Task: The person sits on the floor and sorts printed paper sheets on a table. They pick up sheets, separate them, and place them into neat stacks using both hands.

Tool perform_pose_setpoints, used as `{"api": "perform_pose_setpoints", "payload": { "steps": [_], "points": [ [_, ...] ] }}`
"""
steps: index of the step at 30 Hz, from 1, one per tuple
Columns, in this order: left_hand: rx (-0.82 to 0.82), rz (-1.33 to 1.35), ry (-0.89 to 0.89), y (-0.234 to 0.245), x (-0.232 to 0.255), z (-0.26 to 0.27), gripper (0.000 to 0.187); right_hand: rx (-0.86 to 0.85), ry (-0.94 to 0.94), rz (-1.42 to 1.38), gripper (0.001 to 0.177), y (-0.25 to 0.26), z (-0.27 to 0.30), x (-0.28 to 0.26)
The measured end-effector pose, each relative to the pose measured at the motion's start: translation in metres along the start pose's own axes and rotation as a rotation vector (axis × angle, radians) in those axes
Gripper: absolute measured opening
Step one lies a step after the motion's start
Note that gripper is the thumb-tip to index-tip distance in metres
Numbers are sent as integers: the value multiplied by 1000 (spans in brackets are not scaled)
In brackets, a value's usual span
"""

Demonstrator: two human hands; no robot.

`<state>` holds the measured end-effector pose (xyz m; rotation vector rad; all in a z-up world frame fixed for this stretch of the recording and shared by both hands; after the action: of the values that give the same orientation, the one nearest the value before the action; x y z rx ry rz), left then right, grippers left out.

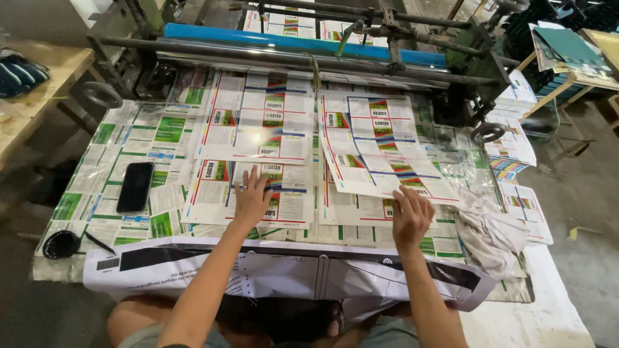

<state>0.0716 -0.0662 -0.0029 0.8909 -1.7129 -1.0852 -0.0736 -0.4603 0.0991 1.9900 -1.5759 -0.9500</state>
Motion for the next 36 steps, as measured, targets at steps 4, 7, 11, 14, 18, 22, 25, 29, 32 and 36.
{"api": "perform_pose_setpoints", "payload": {
  "steps": [4, 7, 11, 14, 18, 22, 25, 29, 32, 36],
  "points": [
    [-67, 152, -94, 21, 9, 54, 68, -255, 49, 15, 20, -37, 47, 12],
    [-131, 166, -139, 20, -3, 65, 66, -255, -9, -61, 22, -44, 60, 19],
    [-146, 75, -211, 36, 1, 71, 60, -286, -26, -64, 19, -40, 60, 14],
    [-129, -20, -337, 44, 7, 65, 54, -314, -49, -21, 18, -35, 58, 5],
    [-73, -72, -474, 36, 6, 70, 44, -290, -24, 30, 28, -29, 64, -5],
    [18, -115, -516, 34, 9, 78, 38, -311, -62, 47, 29, -33, 67, -7],
    [40, -150, -529, 27, 6, 82, 38, -343, -53, 59, 31, -37, 56, -3],
    [33, -240, -571, 19, -3, 82, 40, -357, -52, 46, 29, -56, 36, 15],
    [30, -270, -620, 21, -3, 79, 43, -361, -31, 0, 29, -69, 21, 29],
    [19, -297, -694, 26, 0, 75, 44, -391, -27, -6, 30, -87, 5, 44]
  ]
}}
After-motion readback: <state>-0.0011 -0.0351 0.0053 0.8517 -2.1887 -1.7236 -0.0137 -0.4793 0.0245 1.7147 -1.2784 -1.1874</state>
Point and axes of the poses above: each hand's wrist, its own z-axis away from the middle knuckle, its own y-axis out of the back of the hand, x = y × z, the point moved 1 cm from there along -z, towards the middle knuckle, and after that the axes turned 4 degrees about -x, right-handed, at the moved point
